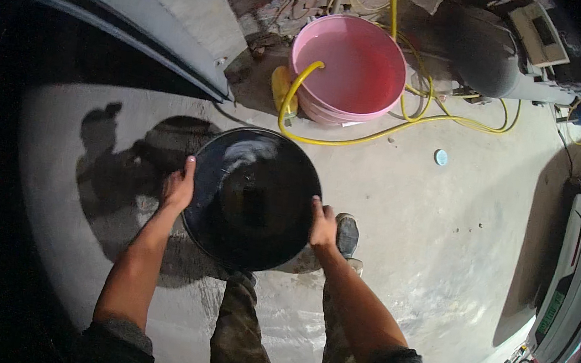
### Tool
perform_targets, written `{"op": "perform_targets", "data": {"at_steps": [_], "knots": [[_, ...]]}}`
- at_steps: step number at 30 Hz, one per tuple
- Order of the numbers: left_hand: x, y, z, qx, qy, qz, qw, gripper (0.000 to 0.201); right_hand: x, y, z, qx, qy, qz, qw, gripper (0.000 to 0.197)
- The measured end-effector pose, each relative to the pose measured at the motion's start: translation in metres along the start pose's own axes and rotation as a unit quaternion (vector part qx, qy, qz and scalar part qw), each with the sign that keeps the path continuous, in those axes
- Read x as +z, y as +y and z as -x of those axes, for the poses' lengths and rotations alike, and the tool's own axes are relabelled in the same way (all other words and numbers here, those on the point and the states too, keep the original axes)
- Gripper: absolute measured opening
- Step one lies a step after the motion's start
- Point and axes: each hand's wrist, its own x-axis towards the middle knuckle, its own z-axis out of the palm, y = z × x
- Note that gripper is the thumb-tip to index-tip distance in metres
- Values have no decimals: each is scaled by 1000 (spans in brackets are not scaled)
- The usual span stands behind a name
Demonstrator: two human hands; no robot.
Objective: The person mixes a brown paste from a can using a putty knife and a sanding block, then scrapes the paste between the tools. They later carry a black bucket and a pink bucket, pouring water from the black bucket into the pink one.
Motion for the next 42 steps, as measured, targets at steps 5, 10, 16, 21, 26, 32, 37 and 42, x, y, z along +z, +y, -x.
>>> {"op": "perform_targets", "data": {"at_steps": [5, 10, 16, 21, 26, 32, 37, 42], "knots": [[7, -17, -13, 53, 5, 49, 997, 95, 8, -1, -13, -14, 50, -59, 997, 80], [1, -28, -14, -48, -67, 55, 995, 97, 20, -4, -22, 25, -40, 3, 999, 77], [18, -37, -20, 46, -30, 62, 997, 100, 21, 0, -33, -88, -47, -99, 990, 58], [8, -51, -10, -66, -73, 91, 991, 92, 36, 5, -39, -104, -69, 69, 990, 60], [12, -47, -9, 4, -62, 88, 994, 100, 32, -13, -51, -5, -47, -146, 988, 63], [38, -101, -31, -46, -34, 133, 989, 102, 51, -14, -64, -119, -86, 115, 983, 53], [88, -122, -50, 58, 76, 199, 975, 89, 39, -17, -70, -149, -34, 97, 984, 61], [76, -145, -71, -27, -17, 269, 963, 84, 70, -71, -39, -60, -12, 65, 996, 70]]}}
